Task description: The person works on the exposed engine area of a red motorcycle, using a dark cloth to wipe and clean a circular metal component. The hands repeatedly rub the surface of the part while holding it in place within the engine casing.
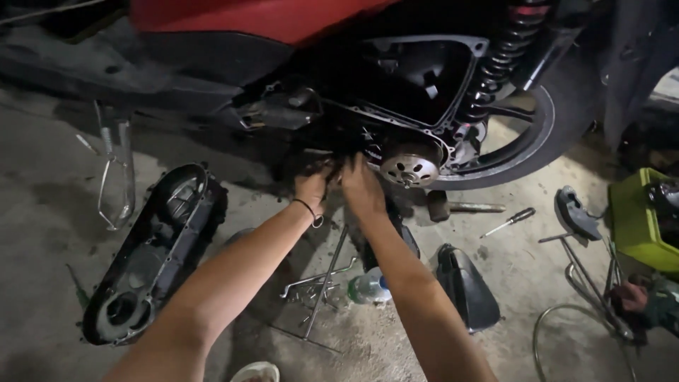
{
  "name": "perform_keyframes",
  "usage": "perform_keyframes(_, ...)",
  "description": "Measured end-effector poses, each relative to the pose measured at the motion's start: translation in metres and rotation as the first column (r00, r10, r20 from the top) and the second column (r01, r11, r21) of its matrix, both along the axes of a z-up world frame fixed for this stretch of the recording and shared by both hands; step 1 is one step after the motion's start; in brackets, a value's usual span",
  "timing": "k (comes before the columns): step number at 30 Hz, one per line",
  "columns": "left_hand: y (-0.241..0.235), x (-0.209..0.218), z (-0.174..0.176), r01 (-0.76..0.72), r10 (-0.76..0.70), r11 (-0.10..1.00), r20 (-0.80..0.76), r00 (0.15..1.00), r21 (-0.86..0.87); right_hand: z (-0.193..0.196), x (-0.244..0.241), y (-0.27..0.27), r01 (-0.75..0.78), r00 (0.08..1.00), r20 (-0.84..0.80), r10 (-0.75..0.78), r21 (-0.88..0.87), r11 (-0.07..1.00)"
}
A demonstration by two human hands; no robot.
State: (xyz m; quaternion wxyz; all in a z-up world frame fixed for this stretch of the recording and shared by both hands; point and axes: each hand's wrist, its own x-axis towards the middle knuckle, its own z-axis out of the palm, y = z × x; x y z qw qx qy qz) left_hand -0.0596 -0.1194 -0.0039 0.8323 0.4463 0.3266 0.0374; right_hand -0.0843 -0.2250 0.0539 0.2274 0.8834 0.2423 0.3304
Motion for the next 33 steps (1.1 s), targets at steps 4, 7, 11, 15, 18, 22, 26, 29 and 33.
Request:
perform_keyframes(4,0.003,-0.036,0.046,0.042,-0.052,0.994,0.097,0.994,0.1,0.004,-0.013,0.0,0.05,0.991,-0.129,-0.03,0.158,0.986)
perform_keyframes(7,0.002,-0.044,0.042,0.141,-0.164,0.952,0.065,0.984,0.271,-0.007,-0.012,-0.019,0.075,0.981,-0.19,-0.047,0.141,0.987)
perform_keyframes(11,-0.014,-0.063,0.098,0.284,-0.387,0.853,0.165,0.907,0.437,-0.027,-0.007,-0.031,0.193,0.952,-0.27,-0.141,0.177,0.965)
perform_keyframes(15,-0.022,-0.044,0.069,0.338,-0.418,0.875,0.185,0.889,0.347,0.01,-0.026,-0.017,0.409,0.762,-0.622,-0.182,0.243,0.879)
perform_keyframes(18,-0.027,-0.031,0.035,0.43,-0.481,0.87,0.221,0.849,0.24,0.024,-0.036,-0.024,0.476,0.696,-0.703,-0.145,0.301,0.826)
perform_keyframes(22,-0.02,-0.034,0.05,0.496,-0.558,0.82,0.213,0.802,0.285,-0.009,-0.023,-0.049,0.486,0.723,-0.641,0.258,0.737,0.47)
perform_keyframes(26,-0.018,-0.047,0.09,0.537,-0.633,0.754,0.202,0.747,0.379,0.044,-0.056,-0.027,0.679,0.733,-0.593,0.333,0.667,-0.306)
perform_keyframes(29,-0.026,-0.036,0.081,0.589,-0.695,0.68,0.131,0.707,0.437,0.023,-0.039,-0.032,0.606,0.792,-0.411,0.45,0.45,-0.656)
perform_keyframes(33,-0.035,-0.014,0.059,0.596,-0.694,0.686,0.13,0.708,0.417,-0.021,-0.011,-0.047,0.501,0.865,-0.137,0.482,0.22,-0.837)
